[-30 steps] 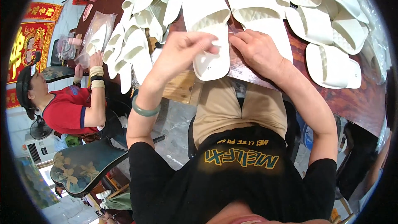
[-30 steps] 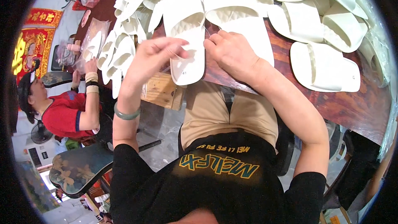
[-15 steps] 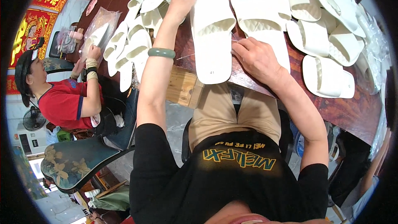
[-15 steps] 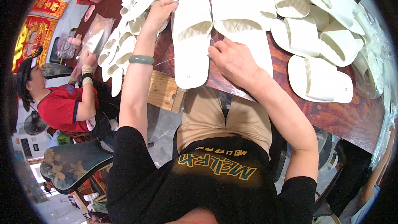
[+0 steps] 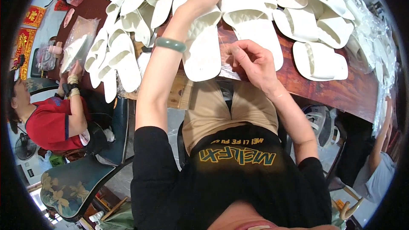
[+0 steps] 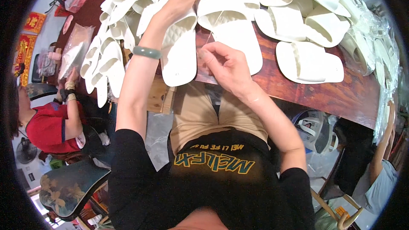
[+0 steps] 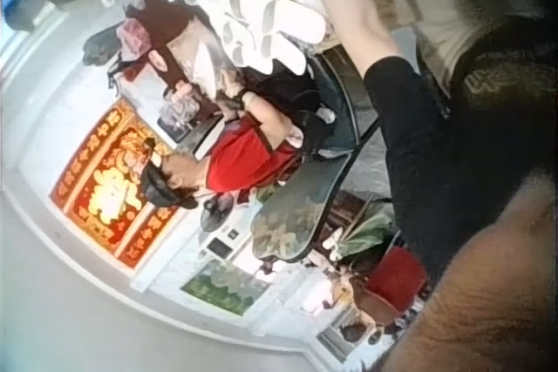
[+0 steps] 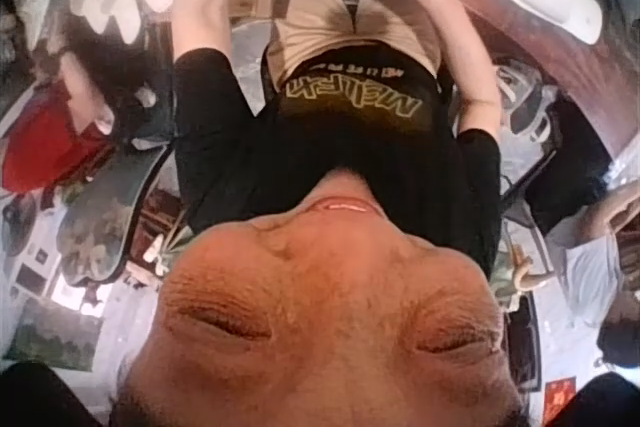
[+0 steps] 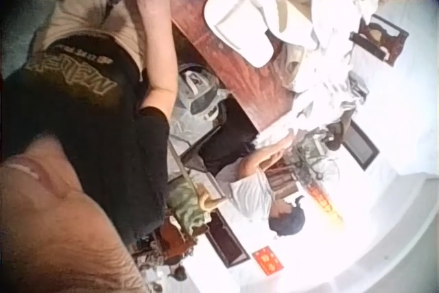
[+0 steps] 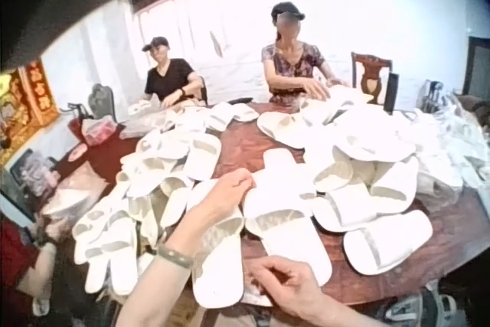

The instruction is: A worker is manually assembling or finishing white slippers at a communal work table.

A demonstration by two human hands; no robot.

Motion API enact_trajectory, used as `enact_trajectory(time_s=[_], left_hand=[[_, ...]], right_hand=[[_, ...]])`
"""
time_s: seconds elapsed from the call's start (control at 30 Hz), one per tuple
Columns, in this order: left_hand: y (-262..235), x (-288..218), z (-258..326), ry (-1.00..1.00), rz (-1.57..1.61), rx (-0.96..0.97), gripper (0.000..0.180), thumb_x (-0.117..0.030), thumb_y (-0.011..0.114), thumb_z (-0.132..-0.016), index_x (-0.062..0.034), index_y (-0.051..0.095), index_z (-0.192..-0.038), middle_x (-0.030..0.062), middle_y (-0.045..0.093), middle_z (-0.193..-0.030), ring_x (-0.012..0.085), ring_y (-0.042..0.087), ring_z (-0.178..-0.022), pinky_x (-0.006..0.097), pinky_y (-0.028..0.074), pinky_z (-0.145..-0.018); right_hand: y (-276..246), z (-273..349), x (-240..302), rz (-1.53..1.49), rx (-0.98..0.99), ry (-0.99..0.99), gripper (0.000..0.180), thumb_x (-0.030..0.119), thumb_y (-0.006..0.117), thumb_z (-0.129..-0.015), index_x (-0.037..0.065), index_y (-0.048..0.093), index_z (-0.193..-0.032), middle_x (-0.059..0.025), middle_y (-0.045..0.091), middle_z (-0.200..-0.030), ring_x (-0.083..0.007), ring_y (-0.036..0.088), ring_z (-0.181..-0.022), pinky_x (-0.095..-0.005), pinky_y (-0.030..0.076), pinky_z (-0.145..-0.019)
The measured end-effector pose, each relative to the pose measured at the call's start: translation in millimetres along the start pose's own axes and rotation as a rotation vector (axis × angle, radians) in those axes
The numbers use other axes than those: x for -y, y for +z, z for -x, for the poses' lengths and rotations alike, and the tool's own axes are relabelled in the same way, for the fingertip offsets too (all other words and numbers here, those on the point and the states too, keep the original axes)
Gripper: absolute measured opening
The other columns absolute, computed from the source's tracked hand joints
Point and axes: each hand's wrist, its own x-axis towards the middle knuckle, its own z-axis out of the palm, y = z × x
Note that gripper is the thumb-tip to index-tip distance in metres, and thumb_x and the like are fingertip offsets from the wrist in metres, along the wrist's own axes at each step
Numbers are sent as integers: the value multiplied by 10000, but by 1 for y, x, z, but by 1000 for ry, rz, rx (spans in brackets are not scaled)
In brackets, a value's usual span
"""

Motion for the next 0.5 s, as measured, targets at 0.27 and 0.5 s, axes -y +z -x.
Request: enact_trajectory(time_s=[0.27, 0.5], left_hand=[[4, 19, 0, 64, -153, -9, 231, -190, 483, -898, 17, 583, -882, 114, 590, -815, 210, 542, -770, 318, 427, -701], [6, 12, -3, -7, -234, 2, 217, -177, 491, -880, 27, 563, -888, 198, 610, -863, 289, 586, -834, 388, 439, -734]], right_hand=[[-5, 12, 15, 121, 2, 346, 190, 151, 524, -883, -15, 606, -844, -20, 598, -698, -48, 513, -528, -189, 401, -477], [-13, 1, 21, -165, 87, 626, 212, 135, 502, -865, -36, 583, -771, -115, 610, -715, -112, 540, -440, -208, 356, -335]])
